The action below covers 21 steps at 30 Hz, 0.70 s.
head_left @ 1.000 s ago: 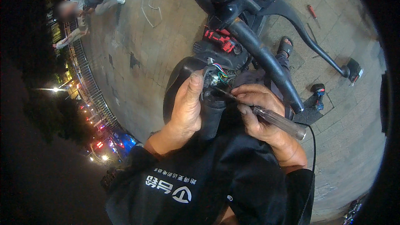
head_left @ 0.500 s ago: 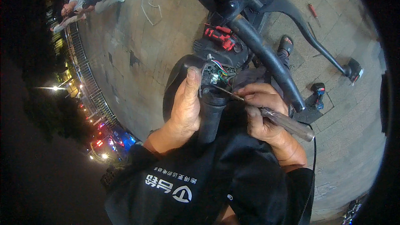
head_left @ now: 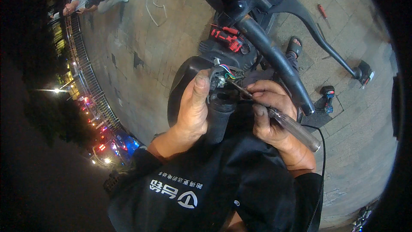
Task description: The person is repairing a scooter by manipulating wires and components near the handlebar area. They use a screwdriver to adjust and connect wires, focusing on the internal mechanisms of the scooter's control system.
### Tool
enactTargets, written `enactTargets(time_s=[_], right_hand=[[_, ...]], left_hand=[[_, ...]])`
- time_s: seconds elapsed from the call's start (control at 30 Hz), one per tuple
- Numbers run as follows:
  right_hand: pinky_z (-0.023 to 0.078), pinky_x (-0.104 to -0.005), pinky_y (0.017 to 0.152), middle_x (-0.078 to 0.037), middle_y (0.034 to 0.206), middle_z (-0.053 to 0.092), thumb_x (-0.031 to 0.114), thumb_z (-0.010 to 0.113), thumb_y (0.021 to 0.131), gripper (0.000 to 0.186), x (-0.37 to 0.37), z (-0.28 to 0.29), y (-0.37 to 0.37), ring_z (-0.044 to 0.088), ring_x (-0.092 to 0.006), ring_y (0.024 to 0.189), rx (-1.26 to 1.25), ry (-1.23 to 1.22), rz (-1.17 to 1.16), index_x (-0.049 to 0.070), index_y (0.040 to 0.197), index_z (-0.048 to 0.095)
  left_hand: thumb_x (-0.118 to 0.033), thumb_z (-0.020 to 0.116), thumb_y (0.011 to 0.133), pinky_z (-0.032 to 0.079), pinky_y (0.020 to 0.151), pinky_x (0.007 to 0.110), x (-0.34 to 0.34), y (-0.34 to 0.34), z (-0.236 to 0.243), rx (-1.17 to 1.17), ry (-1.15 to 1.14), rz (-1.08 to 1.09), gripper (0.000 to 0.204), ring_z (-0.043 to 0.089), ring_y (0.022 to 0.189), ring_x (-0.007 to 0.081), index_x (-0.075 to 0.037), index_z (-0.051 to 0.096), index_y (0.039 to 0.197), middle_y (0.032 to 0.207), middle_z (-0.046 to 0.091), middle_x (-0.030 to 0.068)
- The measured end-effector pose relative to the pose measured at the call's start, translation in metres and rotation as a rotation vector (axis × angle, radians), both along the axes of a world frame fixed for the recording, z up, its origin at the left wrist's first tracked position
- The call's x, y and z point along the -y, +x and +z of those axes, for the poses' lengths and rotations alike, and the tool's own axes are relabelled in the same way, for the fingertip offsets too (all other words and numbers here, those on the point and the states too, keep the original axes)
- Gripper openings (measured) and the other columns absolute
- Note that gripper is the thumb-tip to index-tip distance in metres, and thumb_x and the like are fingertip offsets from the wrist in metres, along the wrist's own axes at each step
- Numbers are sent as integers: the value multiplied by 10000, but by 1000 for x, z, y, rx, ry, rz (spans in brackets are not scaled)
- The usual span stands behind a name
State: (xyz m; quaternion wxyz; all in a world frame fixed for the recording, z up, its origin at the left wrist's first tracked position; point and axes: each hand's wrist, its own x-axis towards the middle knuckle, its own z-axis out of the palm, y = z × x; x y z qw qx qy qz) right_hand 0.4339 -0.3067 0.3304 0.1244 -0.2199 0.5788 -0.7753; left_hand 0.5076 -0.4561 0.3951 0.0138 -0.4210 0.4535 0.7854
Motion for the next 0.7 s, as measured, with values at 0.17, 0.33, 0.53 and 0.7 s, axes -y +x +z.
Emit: enactTargets(time_s=[0.17, 0.33, 0.53, 0.7], right_hand=[[544, -342, 679, -175, 977, 658, -26, 709, 783, 244, -1, -4, 1, 672, -255, 791, -65, -63, 0, 33, 996, 607], [546, -347, 637, -147, 929, 644, -43, 699, 779, 248, 3, -10, 8, 668, -263, 743, -135, -117, -23, 44, 991, 605], [533, -367, 686, -163, 909, 618, 41, 650, 830, 141, -9, -12, 32, 645, -311, 774, -13, 28, -20, 34, 964, 605], [488, -420, 833, -197, 976, 606, 45, 562, 868, 128, -21, -17, 21, 611, -344, 905, -69, 267, 145, 3, 980, 607]], left_hand=[[-580, 576, 900, 506, 912, 338, -3, -1, -3, -2, -35, 37, 676, 616, 1021, 184, 3, 507, 1235, 1128, 623, 105], [-568, 460, 965, 483, 946, 342, -7, 3, -3, -22, 21, 80, 657, 604, 1059, 185, -4, 493, 1300, 1158, 621, 104], [-514, 341, 1025, 455, 990, 357, -4, 3, 0, -26, 157, 167, 604, 591, 1104, 191, -4, 506, 1302, 1206, 617, 100], [-515, 341, 1025, 466, 974, 351, -6, -2, -2, 5, 96, 210, 593, 599, 1081, 188, -10, 517, 1282, 1188, 626, 96]])
